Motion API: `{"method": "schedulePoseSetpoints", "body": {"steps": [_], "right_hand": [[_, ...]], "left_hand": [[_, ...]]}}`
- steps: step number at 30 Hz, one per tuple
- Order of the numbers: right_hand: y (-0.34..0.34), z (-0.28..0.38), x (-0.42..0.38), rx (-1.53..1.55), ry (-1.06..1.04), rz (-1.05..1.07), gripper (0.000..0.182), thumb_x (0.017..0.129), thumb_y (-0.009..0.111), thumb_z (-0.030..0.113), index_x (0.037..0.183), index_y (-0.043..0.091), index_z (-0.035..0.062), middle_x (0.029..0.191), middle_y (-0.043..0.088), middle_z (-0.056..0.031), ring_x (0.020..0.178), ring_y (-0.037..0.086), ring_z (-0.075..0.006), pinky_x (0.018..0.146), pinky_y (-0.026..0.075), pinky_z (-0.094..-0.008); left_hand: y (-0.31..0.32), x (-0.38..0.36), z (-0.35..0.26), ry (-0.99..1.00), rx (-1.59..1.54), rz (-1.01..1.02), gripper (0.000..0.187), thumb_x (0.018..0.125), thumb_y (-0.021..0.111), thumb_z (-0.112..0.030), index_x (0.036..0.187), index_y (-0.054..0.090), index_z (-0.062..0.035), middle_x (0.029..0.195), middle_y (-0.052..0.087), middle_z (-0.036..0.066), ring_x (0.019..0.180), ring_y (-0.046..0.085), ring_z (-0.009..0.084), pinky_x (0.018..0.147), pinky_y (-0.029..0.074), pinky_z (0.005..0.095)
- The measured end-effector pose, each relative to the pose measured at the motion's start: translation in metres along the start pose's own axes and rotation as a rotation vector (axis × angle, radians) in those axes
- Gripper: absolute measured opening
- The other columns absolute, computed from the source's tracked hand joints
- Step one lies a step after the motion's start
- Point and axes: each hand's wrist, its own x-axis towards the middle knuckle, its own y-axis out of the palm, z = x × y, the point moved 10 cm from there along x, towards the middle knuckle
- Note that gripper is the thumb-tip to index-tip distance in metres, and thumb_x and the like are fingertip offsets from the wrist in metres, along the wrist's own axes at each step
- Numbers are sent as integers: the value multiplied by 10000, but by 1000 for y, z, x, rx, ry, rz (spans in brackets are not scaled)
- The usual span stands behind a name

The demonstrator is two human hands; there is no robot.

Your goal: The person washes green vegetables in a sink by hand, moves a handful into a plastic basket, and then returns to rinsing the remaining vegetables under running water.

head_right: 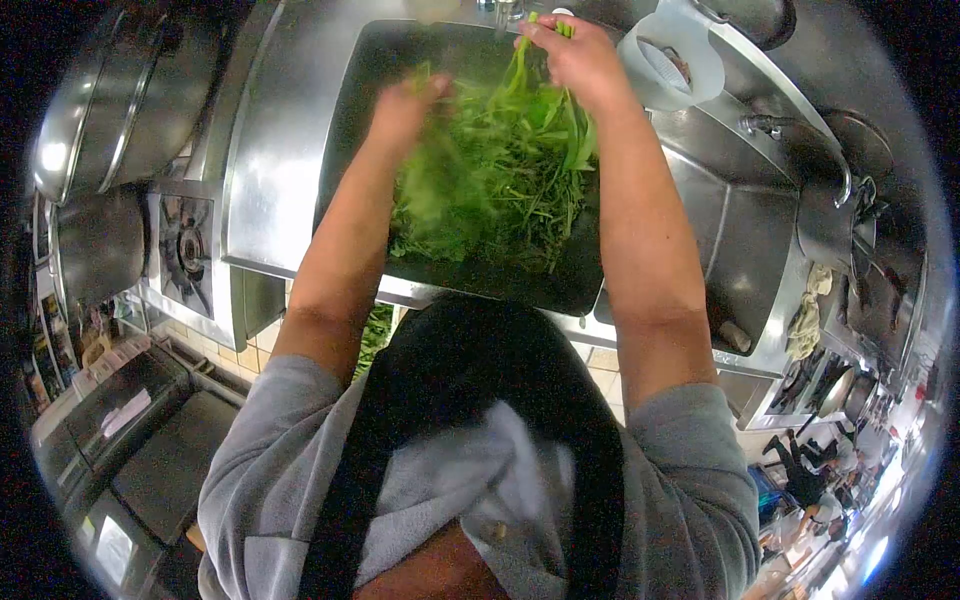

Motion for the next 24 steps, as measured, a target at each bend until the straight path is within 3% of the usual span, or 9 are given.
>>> {"method": "schedulePoseSetpoints", "body": {"steps": [4,10,12,13,15,16,20,22,24], "right_hand": [[12,-6,4,-112,1,89,282,895,657,290,1039,645,47,620,555,27,477,390,-42,445,327,-218],[26,-14,5,-168,32,197,297,855,688,272,1077,679,75,615,536,17,486,429,-63,460,346,-243],[22,-15,2,-162,28,156,284,859,683,272,1057,686,69,625,548,16,495,447,-72,470,366,-255],[18,-15,1,-157,23,121,273,863,679,272,1038,692,62,635,560,15,504,464,-80,481,387,-267],[9,-17,3,-219,-117,66,271,865,673,278,1018,698,56,657,581,6,531,487,-98,512,412,-285],[4,-12,2,-281,-260,11,271,866,667,283,999,703,50,679,602,-4,558,511,-117,543,437,-304],[21,-22,-11,-519,-251,126,269,859,658,294,978,708,58,736,648,-51,647,572,-153,641,477,-332],[31,-36,-14,-510,-93,192,285,844,658,309,995,702,71,802,677,-123,721,617,-175,705,492,-336],[37,-26,-16,-549,-212,165,297,843,646,307,1001,696,61,798,671,-141,719,616,-184,707,489,-330]], "left_hand": [[19,-7,-59,230,-81,70,304,885,692,-250,1104,689,-40,862,672,27,665,560,97,636,472,263],[39,2,-94,312,-91,177,260,829,741,-185,1033,705,-27,792,655,12,672,525,88,627,440,244],[40,3,-94,342,-89,202,445,801,737,-390,1068,689,-37,795,655,25,745,570,123,696,440,272],[42,3,-93,342,-90,205,445,801,737,-390,1068,689,-37,795,655,25,745,570,123,696,440,272],[28,-4,-93,277,-138,73,176,818,741,-148,919,687,-14,808,673,32,669,583,110,642,459,263],[26,-1,-89,277,-137,69,176,818,741,-148,919,687,-14,808,673,32,669,583,110,642,459,263],[28,9,-72,216,-397,95,151,840,717,-128,934,680,-16,834,674,42,669,605,128,642,473,283],[28,9,-69,184,-463,102,145,847,708,-120,942,678,-15,843,673,44,671,606,132,638,478,292],[25,6,-69,190,-409,56,138,860,692,-112,955,673,-13,859,677,55,671,608,140,617,483,298]]}}
